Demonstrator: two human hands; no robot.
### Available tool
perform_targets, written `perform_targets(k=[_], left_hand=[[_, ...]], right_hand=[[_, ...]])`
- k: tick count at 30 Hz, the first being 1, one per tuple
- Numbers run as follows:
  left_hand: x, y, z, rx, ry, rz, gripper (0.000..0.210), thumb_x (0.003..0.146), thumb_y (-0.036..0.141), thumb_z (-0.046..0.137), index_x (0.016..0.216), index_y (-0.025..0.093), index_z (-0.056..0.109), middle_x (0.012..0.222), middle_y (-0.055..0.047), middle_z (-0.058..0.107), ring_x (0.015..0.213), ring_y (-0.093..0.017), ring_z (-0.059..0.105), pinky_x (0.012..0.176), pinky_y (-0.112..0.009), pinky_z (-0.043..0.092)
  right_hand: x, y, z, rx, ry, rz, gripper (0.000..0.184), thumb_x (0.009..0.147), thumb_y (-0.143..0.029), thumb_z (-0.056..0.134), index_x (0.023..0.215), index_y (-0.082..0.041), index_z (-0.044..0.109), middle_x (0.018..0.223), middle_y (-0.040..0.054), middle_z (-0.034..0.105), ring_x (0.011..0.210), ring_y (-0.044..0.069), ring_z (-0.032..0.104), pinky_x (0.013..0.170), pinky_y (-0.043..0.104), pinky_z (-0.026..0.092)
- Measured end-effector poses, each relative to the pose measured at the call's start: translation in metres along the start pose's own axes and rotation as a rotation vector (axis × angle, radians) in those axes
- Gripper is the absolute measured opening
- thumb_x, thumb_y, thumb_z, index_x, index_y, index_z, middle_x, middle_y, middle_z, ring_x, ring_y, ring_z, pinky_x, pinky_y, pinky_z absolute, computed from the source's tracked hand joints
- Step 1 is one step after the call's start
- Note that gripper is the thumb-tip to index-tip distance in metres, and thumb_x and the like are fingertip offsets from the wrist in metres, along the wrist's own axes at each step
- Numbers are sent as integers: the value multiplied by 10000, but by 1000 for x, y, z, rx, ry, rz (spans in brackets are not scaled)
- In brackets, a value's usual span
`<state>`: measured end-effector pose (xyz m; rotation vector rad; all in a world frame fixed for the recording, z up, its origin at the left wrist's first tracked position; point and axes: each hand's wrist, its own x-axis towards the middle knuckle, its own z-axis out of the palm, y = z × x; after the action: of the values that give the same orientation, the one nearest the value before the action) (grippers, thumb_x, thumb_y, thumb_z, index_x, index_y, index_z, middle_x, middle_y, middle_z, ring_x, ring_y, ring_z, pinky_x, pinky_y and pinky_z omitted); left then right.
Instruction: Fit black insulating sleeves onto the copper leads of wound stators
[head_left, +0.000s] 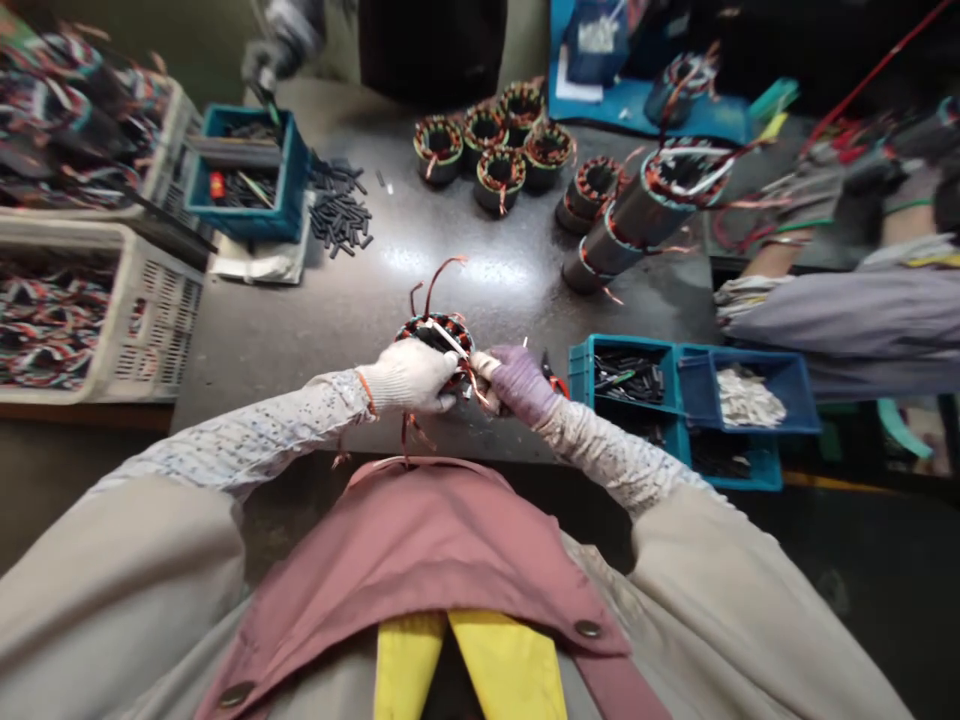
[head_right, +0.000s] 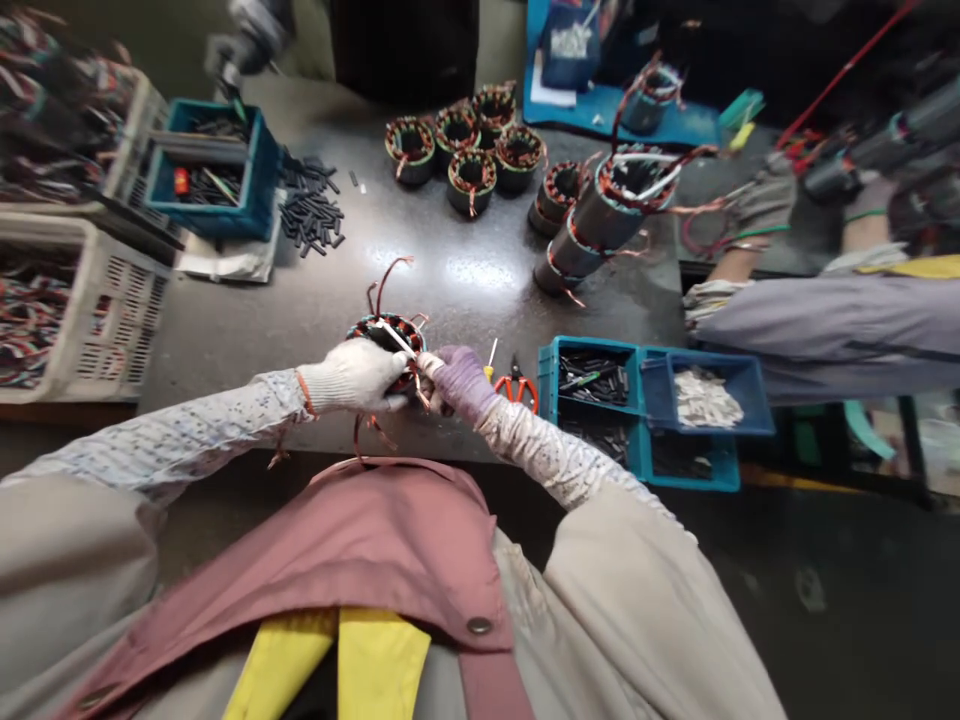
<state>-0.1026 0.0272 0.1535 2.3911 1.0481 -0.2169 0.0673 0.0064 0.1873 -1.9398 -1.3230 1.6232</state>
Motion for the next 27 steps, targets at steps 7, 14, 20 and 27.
perform_targets(k=[7,14,20,27], left_hand=[[-41,-28,-40,-29,211,-140,488,916,463,466,1363,274,518,1279,-74,637,1116,-223,616,911,-319,464],[13,-36,-59,290,43,17,333,901,181,436,1071,138,719,1015,-204,716,994,-307,660,875,-437,447],[17,-34,-70,-120,-59,16,175,792,283,625,839,166,746,784,-92,708,846,-248,664,793,-374,489],[-30,-61,-76,-1009,325,152,196,874,348,525,876,175,618,691,2,616,612,-108,565,611,-274,496]], right_hand=[[-14,33,-27,-131,284,-441,387,882,-508,508,1033,-183,652,853,95,741,617,204,691,554,338,575],[-16,10,-5,-1081,156,-853,447,829,-167,582,1272,-152,640,1387,172,577,1254,331,553,1054,506,461],[3,16,19,-1191,171,-728,548,830,-376,699,1296,-99,623,1448,230,500,1284,397,490,1067,568,419],[14,43,-5,-830,103,-919,244,884,-360,621,1076,-235,707,1400,111,568,1312,306,493,1100,535,409]])
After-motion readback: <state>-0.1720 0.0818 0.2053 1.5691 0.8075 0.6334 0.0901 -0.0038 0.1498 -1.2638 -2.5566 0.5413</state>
